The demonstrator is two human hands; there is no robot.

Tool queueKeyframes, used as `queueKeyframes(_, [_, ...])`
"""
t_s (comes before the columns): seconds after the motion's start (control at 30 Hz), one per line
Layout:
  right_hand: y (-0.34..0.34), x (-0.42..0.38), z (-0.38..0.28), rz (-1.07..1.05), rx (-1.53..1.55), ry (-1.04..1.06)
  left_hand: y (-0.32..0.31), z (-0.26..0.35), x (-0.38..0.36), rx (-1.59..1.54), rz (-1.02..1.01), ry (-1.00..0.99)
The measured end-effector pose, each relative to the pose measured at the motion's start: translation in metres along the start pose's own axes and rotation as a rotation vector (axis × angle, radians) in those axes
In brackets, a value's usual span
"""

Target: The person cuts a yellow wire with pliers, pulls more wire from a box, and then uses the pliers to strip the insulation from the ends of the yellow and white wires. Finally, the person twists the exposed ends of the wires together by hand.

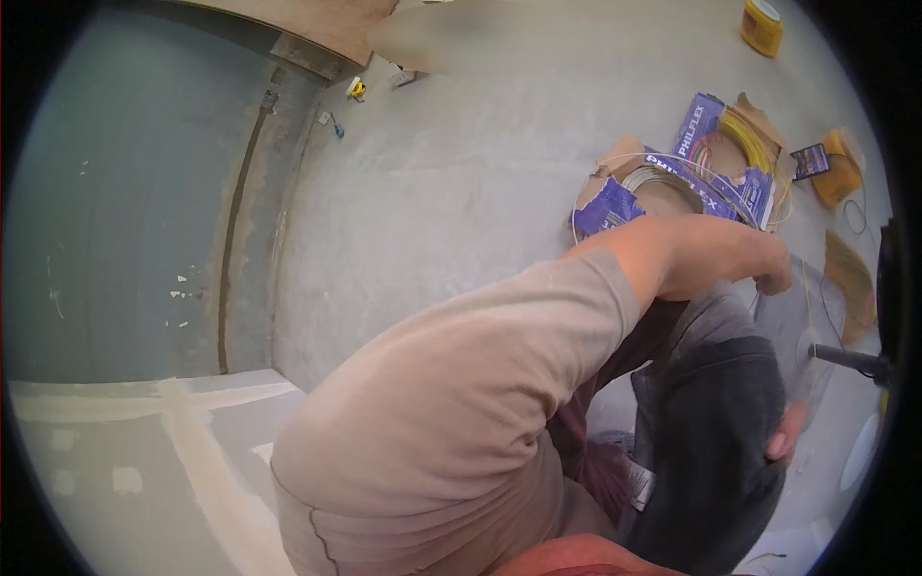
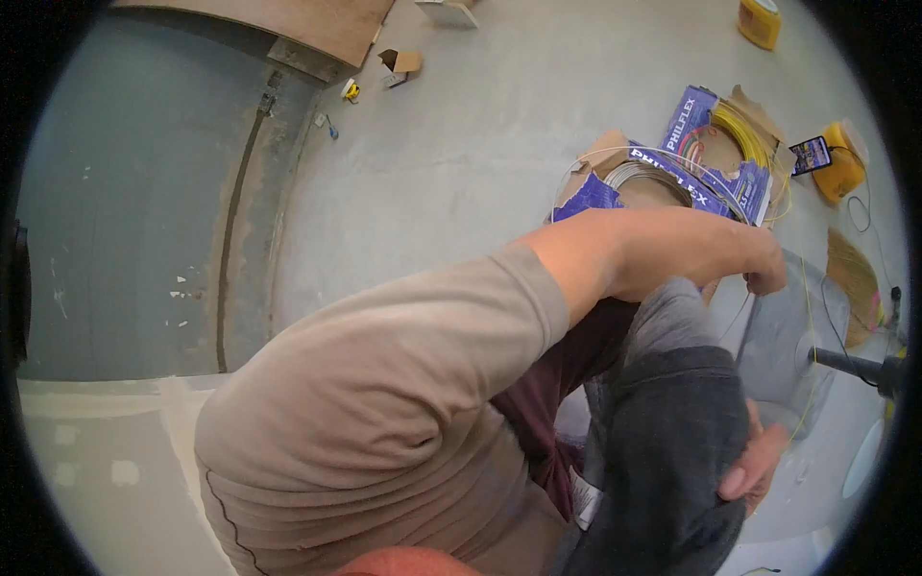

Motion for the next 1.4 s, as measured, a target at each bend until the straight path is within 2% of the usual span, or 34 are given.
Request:
queueKeyframes(0.2, [-0.023, 0.000, 0.018, -0.180, 0.071, -0.046, 0.003, 0.003, -0.006, -0.041, 0.012, -0.022])
queueKeyframes(0.3, [-0.030, -0.002, 0.029, -0.259, 0.109, -0.114, 0.006, 0.001, -0.014, 0.015, 0.092, -0.029])
queueKeyframes(0.4, [-0.045, -0.006, 0.044, -0.359, 0.168, -0.190, 0.009, 0.002, -0.001, -0.070, 0.392, -0.177])
queueKeyframes(0.7, [-0.082, -0.024, 0.093, -0.623, 0.364, -0.416, 0.001, -0.001, -0.010, 0.036, 0.028, -0.043])
queueKeyframes(0.73, [-0.085, -0.027, 0.096, -0.661, 0.391, -0.432, 0.009, 0.005, -0.022, 0.060, 0.069, -0.097])
queueKeyframes(0.77, [-0.087, -0.028, 0.096, -0.668, 0.409, -0.438, 0.037, 0.014, -0.098, -0.076, 0.334, -0.584])
queueKeyframes(0.8, [-0.087, -0.030, 0.096, -0.687, 0.429, -0.443, 0.028, 0.019, -0.071, -0.086, 0.326, -0.613])
queueKeyframes(0.87, [-0.090, -0.033, 0.095, -0.716, 0.448, -0.452, 0.007, 0.000, -0.015, 0.156, 0.004, -0.060])
queueKeyframes(0.9, [-0.089, -0.032, 0.093, -0.729, 0.448, -0.448, 0.004, -0.008, 0.015, 0.176, 0.009, -0.073])
queueKeyframes(0.97, [-0.092, -0.038, 0.090, -0.758, 0.472, -0.472, -0.004, 0.002, 0.014, 0.224, -0.004, -0.128])
queueKeyframes(1.0, [-0.092, -0.037, 0.089, -0.771, 0.476, -0.486, -0.014, 0.002, 0.038, 0.218, -0.002, -0.122])
queueKeyframes(1.07, [-0.091, -0.036, 0.082, -0.793, 0.457, -0.498, 0.003, 0.006, 0.016, 0.175, 0.039, -0.080])
queueKeyframes(1.1, [-0.089, -0.036, 0.079, -0.796, 0.456, -0.508, 0.008, 0.008, -0.017, 0.043, -0.030, -0.077])
queueKeyframes(1.13, [-0.087, -0.036, 0.076, -0.799, 0.448, -0.512, 0.009, 0.021, -0.028, 0.055, -0.037, -0.067])
queueKeyframes(1.2, [-0.088, -0.038, 0.066, -0.816, 0.423, -0.527, 0.027, 0.005, -0.052, 0.036, 0.047, 0.074])
queueKeyframes(1.27, [-0.085, -0.044, 0.062, -0.824, 0.416, -0.544, 0.027, 0.002, -0.073, -0.023, 0.012, 0.075])
queueKeyframes(1.3, [-0.082, -0.044, 0.058, -0.831, 0.413, -0.548, 0.029, 0.009, -0.073, -0.083, -0.013, 0.052])
queueKeyframes(1.4, [-0.072, -0.045, 0.049, -0.866, 0.411, -0.552, 0.005, 0.005, -0.026, 0.057, -0.008, -0.019])
Point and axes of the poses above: each hand's wrist, its own x-axis towards the middle knuckle, its own y-axis out of the back of the hand, z = x × y, the point moved 9 cm from there along x, towards the middle knuckle, and after that the axes turned 10 degrees about x, right-handed, at the moved point
